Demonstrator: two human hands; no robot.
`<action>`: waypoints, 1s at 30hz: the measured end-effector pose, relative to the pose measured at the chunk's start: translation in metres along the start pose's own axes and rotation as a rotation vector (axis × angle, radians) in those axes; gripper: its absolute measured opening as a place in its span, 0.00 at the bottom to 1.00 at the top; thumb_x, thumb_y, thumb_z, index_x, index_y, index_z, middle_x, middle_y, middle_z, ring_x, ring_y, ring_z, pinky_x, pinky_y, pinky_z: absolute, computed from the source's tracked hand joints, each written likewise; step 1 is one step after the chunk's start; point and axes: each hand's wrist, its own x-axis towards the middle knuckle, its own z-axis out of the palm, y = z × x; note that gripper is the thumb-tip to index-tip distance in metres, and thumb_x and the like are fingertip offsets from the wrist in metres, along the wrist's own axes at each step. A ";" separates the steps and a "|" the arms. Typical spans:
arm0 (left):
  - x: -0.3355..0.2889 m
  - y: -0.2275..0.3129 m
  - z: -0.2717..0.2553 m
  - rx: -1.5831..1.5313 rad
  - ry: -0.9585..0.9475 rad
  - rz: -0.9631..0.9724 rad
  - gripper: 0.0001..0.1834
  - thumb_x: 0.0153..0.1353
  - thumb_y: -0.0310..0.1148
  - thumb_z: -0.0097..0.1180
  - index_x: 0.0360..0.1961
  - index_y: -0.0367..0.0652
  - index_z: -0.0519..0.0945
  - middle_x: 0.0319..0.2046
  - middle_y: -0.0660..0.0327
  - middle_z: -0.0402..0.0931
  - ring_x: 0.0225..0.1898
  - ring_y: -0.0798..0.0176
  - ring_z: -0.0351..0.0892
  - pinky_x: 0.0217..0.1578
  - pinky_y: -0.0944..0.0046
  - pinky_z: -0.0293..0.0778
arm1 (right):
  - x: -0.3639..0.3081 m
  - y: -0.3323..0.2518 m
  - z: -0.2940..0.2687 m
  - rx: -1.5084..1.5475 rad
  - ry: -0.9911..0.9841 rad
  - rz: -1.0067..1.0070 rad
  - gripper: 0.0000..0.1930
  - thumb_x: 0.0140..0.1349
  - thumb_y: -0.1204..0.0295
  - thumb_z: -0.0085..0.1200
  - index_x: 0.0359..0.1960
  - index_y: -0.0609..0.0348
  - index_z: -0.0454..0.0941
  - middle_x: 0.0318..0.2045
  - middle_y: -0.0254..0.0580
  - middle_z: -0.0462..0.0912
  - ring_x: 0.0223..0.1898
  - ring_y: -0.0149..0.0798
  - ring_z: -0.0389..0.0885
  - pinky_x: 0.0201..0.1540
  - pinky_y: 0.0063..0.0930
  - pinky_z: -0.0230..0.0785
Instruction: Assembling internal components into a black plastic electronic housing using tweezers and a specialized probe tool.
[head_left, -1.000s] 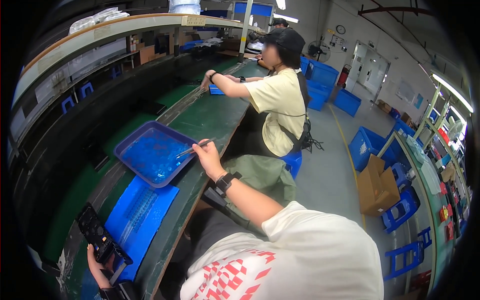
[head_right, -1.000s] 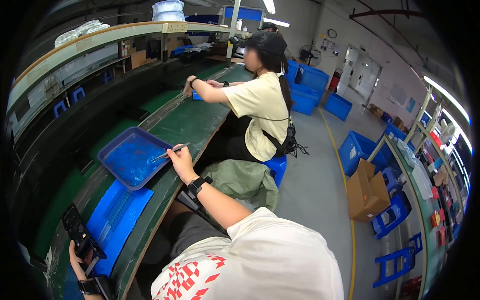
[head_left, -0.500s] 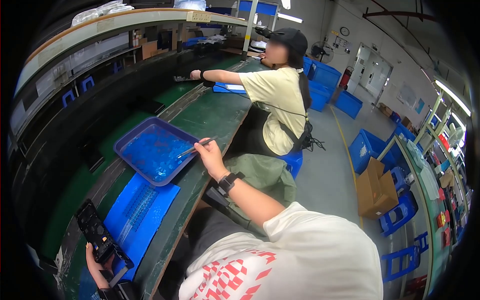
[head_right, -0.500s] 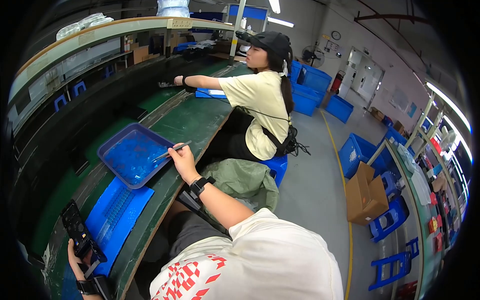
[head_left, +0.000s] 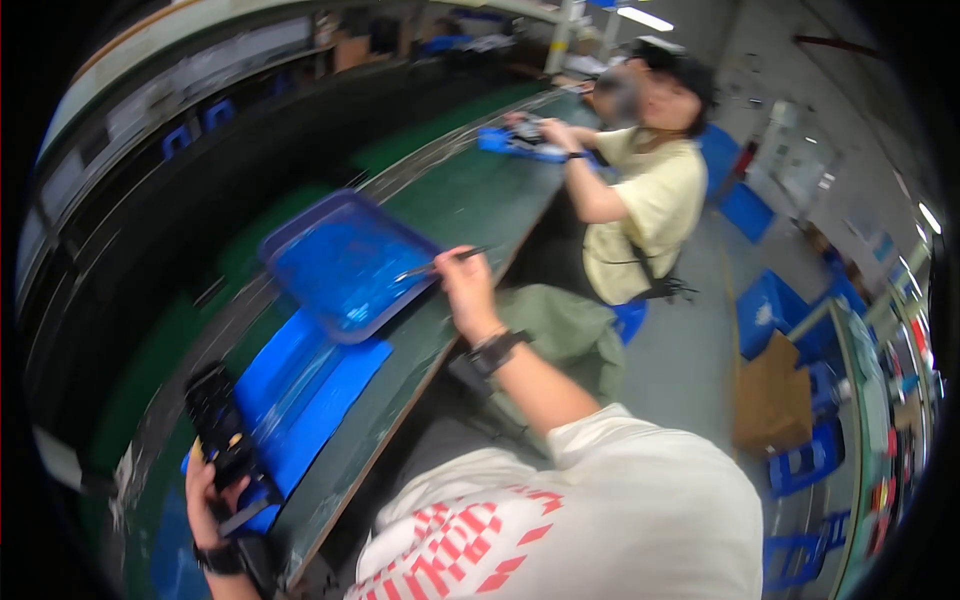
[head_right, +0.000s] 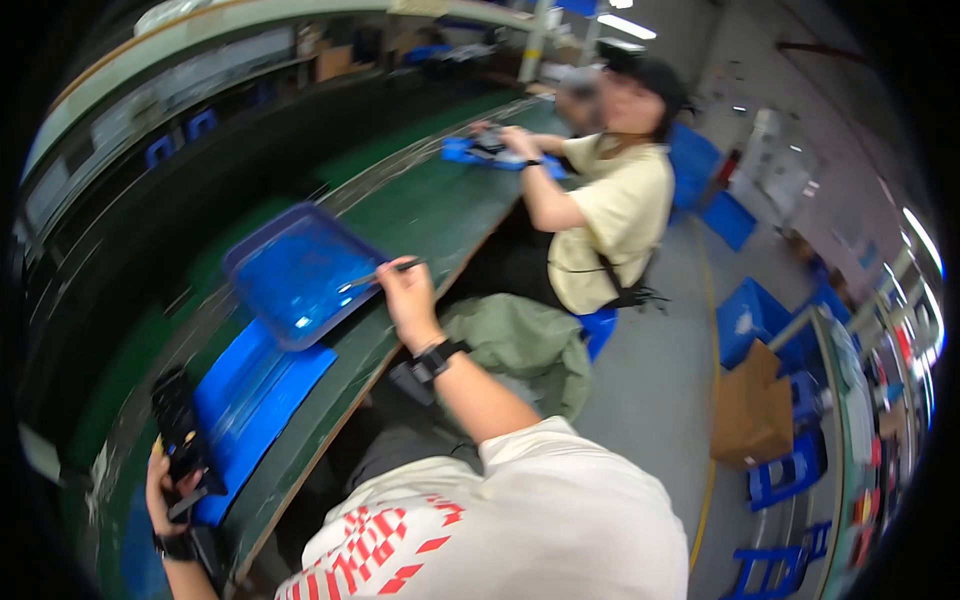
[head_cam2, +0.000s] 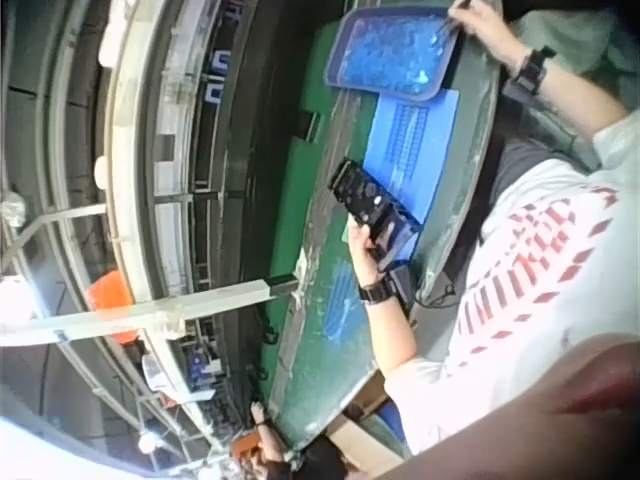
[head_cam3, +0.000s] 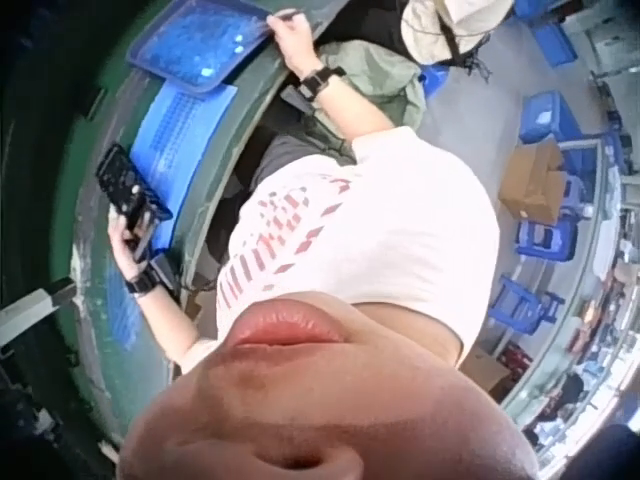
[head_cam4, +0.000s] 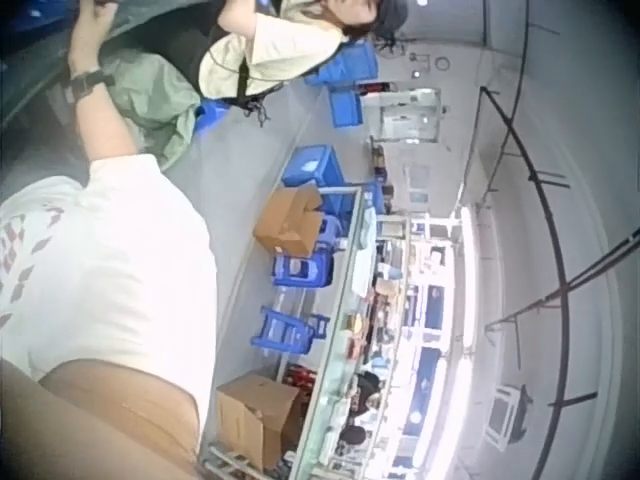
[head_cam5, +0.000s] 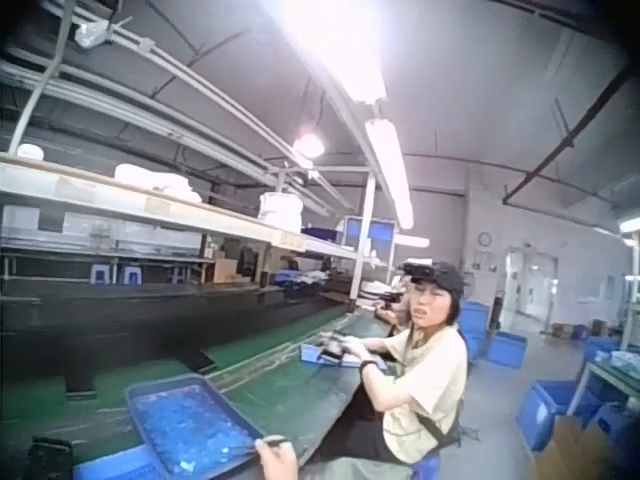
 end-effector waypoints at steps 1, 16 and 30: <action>-0.001 0.006 0.007 0.072 -0.036 0.012 0.34 0.48 0.39 0.47 0.57 0.41 0.55 0.46 0.54 0.68 0.42 0.60 0.73 0.30 0.67 0.77 | -0.001 -0.004 0.003 -0.046 0.002 -0.015 0.07 0.54 0.76 0.50 0.32 0.57 0.65 0.25 0.31 0.71 0.26 0.23 0.68 0.31 0.16 0.63; 0.107 0.150 -0.084 1.776 0.529 0.011 0.39 0.46 0.37 0.53 0.57 0.33 0.50 0.36 0.46 0.73 0.39 0.52 0.74 0.39 0.59 0.68 | 0.008 -0.008 -0.002 0.010 -0.025 0.106 0.05 0.57 0.75 0.43 0.35 0.57 0.62 0.27 0.42 0.74 0.19 0.20 0.55 0.23 0.12 0.48; 0.177 0.118 -0.074 1.157 0.276 0.209 0.25 0.51 0.32 0.50 0.51 0.33 0.64 0.49 0.51 0.66 0.53 0.60 0.64 0.52 0.67 0.57 | 0.020 -0.075 -0.036 -0.179 -0.155 0.200 0.14 0.61 0.63 0.31 0.20 0.54 0.56 0.14 0.39 0.67 0.18 0.28 0.61 0.24 0.19 0.54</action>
